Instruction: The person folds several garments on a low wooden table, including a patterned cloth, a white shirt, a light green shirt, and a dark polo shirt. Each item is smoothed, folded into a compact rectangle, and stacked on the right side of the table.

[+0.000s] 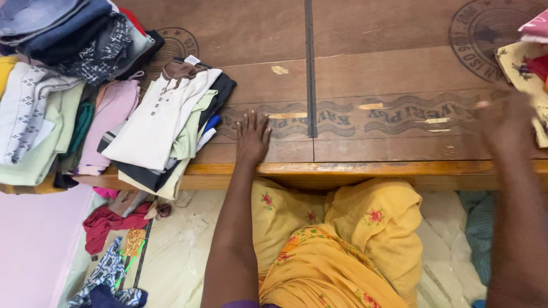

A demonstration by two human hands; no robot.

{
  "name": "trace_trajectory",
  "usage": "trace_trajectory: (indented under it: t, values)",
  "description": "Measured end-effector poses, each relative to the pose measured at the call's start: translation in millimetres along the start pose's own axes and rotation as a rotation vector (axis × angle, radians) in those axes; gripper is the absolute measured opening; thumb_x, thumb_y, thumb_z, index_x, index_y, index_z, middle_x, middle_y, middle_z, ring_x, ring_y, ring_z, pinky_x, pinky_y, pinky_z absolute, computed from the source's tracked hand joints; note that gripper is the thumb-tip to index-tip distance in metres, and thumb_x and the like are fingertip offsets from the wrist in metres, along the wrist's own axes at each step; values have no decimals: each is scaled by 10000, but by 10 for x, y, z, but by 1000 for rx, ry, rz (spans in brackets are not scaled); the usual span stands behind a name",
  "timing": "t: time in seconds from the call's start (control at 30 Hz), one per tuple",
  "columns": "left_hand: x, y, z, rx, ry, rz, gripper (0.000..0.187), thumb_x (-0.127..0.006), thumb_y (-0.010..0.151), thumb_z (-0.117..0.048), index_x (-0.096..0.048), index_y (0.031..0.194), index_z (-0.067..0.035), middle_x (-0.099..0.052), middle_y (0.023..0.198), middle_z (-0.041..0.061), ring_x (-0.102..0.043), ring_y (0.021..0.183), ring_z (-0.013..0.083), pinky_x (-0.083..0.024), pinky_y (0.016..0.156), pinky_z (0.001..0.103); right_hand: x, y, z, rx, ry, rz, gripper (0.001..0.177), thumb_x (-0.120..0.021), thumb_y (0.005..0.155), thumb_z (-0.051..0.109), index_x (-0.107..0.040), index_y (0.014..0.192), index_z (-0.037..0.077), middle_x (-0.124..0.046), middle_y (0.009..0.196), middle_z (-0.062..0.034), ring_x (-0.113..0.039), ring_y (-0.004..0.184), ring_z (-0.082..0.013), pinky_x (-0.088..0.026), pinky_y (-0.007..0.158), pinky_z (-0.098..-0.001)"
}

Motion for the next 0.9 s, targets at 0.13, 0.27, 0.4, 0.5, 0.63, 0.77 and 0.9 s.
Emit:
trace_trajectory:
  t: [0.13,0.27,0.4,0.5,0.63,0.77,0.9]
  values:
    - [56,-36,-114,22,-8,106,483,-370,1089,-405,-461,1546,-281,-310,1696,79,-214,1587,306,-85,1286,602,-1249,-146,1065,235,44,215,593,-585,1040,431,-525,1488,47,-461,1534,-291,-378,1455,-454,-264,1211,-565]
    - [5,8,-540,-64,-100,243,527,-313,1083,-439,-380,1578,-270,-258,1694,37,-186,1560,268,-4,1255,625,-1722,-204,1487,119,-123,301,653,-403,1011,572,-438,1523,168,-225,1644,-222,-95,1505,-443,-4,1150,-649]
    - [-127,110,-1125,-226,-98,269,660,-237,1044,-571,-273,1607,-230,-192,1705,-1,-135,1571,213,30,1242,592,-1677,-285,1611,47,-159,246,632,-300,1063,589,-441,1561,227,-227,1689,-178,-89,1571,-399,12,1230,-643]
    - [-223,242,-1309,-254,-26,285,736,-199,1039,-620,-222,1629,-180,-188,1716,-19,-149,1582,174,26,1263,598,-1622,-323,1640,19,-161,252,635,-309,1050,597,-447,1554,237,-244,1685,-168,-102,1574,-387,7,1234,-622]
    - [-319,461,-1377,-293,103,318,753,-173,1046,-627,-179,1629,-150,-172,1707,-6,-150,1575,176,25,1265,596,-1590,-276,1703,37,-165,222,622,-340,1048,578,-458,1549,228,-257,1669,-177,-115,1558,-389,13,1218,-625]
    - [-334,567,-1330,-286,84,283,761,-196,1037,-635,-198,1637,-166,-207,1707,-1,-180,1572,190,1,1266,601,-1606,-286,1671,37,-159,207,591,-392,1065,546,-484,1550,219,-281,1681,-179,-134,1574,-392,5,1234,-635]
    - [-297,667,-1309,-276,86,285,754,-238,1036,-636,-204,1634,-180,-220,1705,6,-192,1564,208,-9,1256,617,-1599,-306,1675,39,-130,194,586,-419,1062,531,-491,1549,213,-288,1674,-186,-137,1564,-397,-2,1219,-655]
Point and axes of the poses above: each hand's wrist, its own y-axis towards the middle knuckle, its own x-axis out of the back of the hand, z = x × y, the point moved 6 cm from there along y, towards the middle knuckle
